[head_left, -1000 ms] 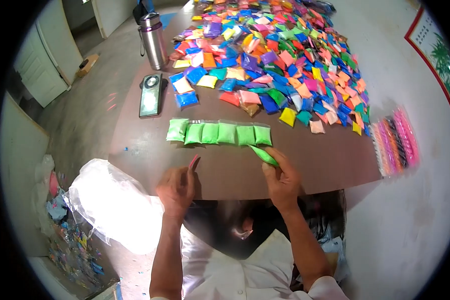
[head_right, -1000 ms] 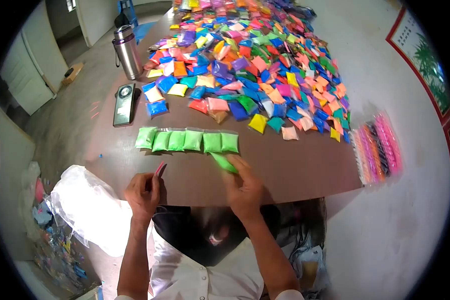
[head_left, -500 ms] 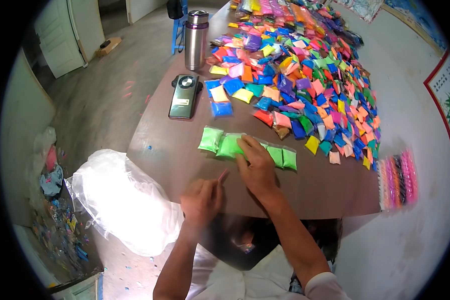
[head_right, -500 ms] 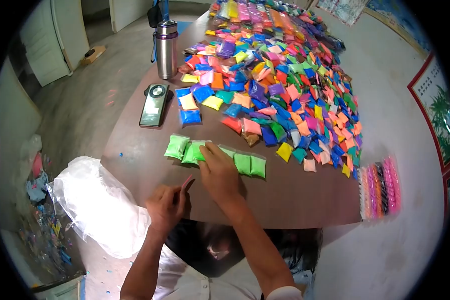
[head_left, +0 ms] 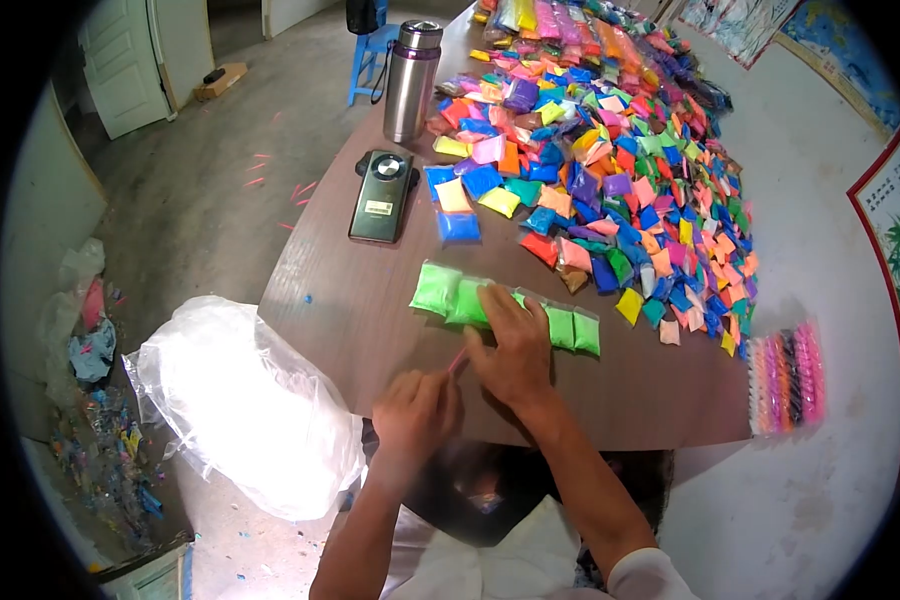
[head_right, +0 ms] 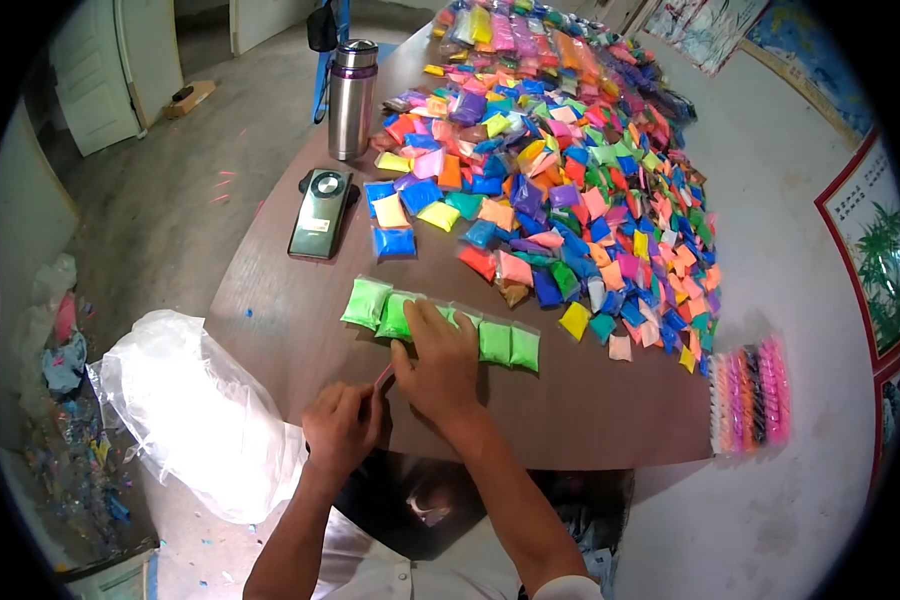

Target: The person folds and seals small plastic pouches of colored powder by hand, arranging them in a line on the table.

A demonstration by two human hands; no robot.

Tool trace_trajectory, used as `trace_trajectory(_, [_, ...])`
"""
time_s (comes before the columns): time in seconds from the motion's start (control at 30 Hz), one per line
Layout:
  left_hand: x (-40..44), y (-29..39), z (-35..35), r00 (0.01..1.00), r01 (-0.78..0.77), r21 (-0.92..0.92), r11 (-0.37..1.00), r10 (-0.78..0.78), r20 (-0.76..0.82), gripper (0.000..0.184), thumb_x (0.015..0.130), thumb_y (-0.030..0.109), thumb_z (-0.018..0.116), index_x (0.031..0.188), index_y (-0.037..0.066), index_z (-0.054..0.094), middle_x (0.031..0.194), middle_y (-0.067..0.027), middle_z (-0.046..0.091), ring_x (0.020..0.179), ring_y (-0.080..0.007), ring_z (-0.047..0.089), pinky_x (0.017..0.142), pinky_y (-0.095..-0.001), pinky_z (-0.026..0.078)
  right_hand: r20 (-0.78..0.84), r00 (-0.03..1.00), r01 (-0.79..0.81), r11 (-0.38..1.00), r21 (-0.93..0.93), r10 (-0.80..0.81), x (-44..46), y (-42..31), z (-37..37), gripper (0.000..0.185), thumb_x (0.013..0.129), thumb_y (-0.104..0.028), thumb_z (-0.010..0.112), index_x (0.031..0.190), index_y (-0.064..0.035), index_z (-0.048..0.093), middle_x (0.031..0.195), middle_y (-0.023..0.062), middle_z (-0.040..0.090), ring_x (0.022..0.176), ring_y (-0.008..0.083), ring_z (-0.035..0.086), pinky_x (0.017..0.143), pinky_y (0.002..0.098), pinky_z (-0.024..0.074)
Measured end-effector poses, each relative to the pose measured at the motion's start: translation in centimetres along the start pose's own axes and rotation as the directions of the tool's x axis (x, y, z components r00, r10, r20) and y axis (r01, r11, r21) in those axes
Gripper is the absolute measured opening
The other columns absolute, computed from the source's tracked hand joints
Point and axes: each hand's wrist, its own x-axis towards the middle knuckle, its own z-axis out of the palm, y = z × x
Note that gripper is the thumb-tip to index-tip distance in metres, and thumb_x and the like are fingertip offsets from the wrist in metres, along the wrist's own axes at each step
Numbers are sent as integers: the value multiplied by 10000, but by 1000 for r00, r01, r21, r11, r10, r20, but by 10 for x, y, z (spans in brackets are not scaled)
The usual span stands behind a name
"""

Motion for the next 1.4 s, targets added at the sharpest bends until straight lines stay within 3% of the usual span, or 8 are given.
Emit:
trace_trajectory(0.33, [2,2,0,999,-15,-21,1000,15,-30,139,828,26,804,872,73,680,751,-92,631,656,-306,635,581,-415,499,-29,999,20,999,-31,-20,-2,6,7,345,877,-164,763,1184,-16,708,1231,156,699,1113,329,659,1045,501,431])
trace_trajectory(0.77, [3,8,1,1000,-1,-2,1000,0,-30,98,854,43,791,874,70,700,731,-96,643,627,-306,635,573,-414,506,-54,998,-17,999,-36,15,-3,3,-7,395,853,-232,812,1193,-51,726,1240,152,710,1139,326,666,1037,496,462])
trace_trajectory(0.93, [3,8,2,1000,-6,5,1000,7,-30,94,858,37,787,862,61,696,730,-107,641,617,-309,630,571,-411,503,-33,981,-188,982,31,189,-31,4,-34,366,852,-196,809,1180,-52,731,1218,152,716,1114,330,689,961,450,525])
trace_trajectory(1.17, [-1,2,8,998,-37,11,999,37,-48,99,859,35,784,854,54,686,728,-113,629,607,-310,625,570,-412,498,-103,965,-234,968,92,243,-92,35,-74,254,865,-73,763,1114,-30,744,1113,160,745,1004,346,730,873,407,590])
trace_trajectory(1.23, [-2,0,8,998,-48,29,998,49,-38,103,858,32,784,851,54,683,729,-112,628,608,-311,624,571,-411,497,-65,922,-376,922,96,383,-109,40,-87,227,883,-45,748,1108,-18,743,1104,165,746,971,340,744,853,388,600])
trace_trajectory(1.4, [-1,2,10,998,-55,90,994,58,-34,122,856,19,784,832,60,672,739,-109,627,624,-308,620,566,-419,487,-148,917,-365,929,65,371,-146,68,-95,205,902,-49,745,1103,-12,749,1107,167,744,942,319,754,815,361,607])
